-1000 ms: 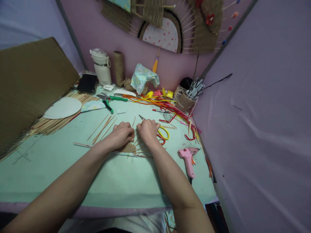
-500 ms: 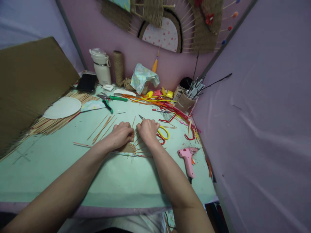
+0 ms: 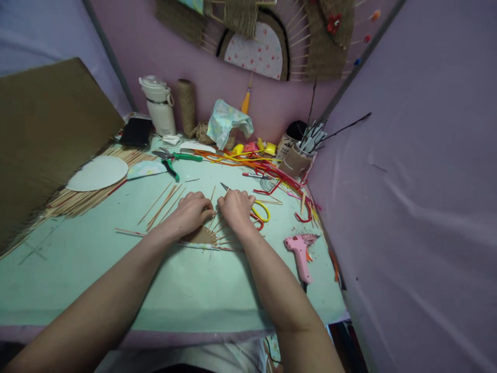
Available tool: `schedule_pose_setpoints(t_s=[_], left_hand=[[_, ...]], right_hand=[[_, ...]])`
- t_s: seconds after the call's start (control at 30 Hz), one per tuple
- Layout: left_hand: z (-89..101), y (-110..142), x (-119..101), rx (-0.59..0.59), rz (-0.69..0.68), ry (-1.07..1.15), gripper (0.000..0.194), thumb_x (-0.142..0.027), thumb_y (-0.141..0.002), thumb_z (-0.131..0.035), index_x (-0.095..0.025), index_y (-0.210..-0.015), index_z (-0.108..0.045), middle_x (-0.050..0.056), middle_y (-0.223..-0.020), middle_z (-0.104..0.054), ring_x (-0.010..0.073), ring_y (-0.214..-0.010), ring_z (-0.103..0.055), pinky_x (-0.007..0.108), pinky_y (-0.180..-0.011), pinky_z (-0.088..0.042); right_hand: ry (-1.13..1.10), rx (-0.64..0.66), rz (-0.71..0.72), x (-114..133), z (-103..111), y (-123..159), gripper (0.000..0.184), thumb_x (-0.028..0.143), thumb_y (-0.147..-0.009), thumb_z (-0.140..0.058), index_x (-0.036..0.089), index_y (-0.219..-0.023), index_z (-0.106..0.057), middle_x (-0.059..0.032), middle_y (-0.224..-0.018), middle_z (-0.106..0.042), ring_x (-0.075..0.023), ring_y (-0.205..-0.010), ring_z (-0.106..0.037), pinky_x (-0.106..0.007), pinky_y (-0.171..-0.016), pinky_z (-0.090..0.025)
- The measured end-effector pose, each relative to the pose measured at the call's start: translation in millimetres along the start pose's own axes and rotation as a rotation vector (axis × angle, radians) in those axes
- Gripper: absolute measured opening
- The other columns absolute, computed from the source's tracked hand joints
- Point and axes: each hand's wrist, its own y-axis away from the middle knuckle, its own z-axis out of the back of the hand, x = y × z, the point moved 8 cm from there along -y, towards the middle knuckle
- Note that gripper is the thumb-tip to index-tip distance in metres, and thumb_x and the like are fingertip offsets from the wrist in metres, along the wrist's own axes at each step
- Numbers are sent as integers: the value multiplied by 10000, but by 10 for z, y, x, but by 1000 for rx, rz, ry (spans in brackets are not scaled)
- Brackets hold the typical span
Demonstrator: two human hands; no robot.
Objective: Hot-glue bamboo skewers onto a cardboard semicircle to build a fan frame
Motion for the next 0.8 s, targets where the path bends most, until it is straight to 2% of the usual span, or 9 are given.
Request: schedule_pose_setpoints(t_s=[0.1, 0.33, 0.5, 0.67, 0.8], left_hand=[[-11, -27, -15, -64, 30, -2, 255, -366, -948, -545, -193, -1021, -719, 124, -1118, -620, 325, -1167, -510, 432, -954, -406], [-94, -81, -44, -129, 50, -32, 250, -346, -923, -526, -193, -884, -720, 122, -1055, -629, 323, -1121, -532, 438, -909, -427], [-114, -110, -56, -150, 41, -52, 249, -316, -902, -512, -189, -856, -721, 121, -1024, -643, 317, -1091, -546, 435, -887, -425], [-125, -118, -40, -139, 48, -62, 246, -317, -892, -517, -185, -849, -721, 124, -1026, -650, 320, -1093, -542, 434, -884, -417], [-137, -122, -25, -141, 45, -62, 236, -298, -887, -509, -186, -840, -712, 117, -1019, -648, 315, -1075, -542, 427, -863, -415]], right_hand=[[1, 14, -1, -5, -1, -4, 332, 284, -927, -450, 170, -926, -761, -140, -958, -754, -292, -1049, -606, -390, -854, -297], [-6, 24, -9, 0, 0, 1, 353, 276, -944, -429, 159, -963, -761, -162, -1005, -751, -299, -1079, -600, -402, -875, -298], [-30, -16, -28, -48, 192, 18, 388, 318, -967, -419, 157, -865, -757, -164, -961, -752, -298, -1043, -612, -396, -854, -301], [-87, -107, -119, -401, 529, 76, 412, 370, -980, -402, 192, -799, -727, -103, -893, -743, -260, -964, -615, -378, -824, -299], [-137, -136, -201, -749, 591, 145, 373, 372, -968, -430, 203, -773, -700, -61, -837, -722, -228, -877, -606, -347, -779, -292]])
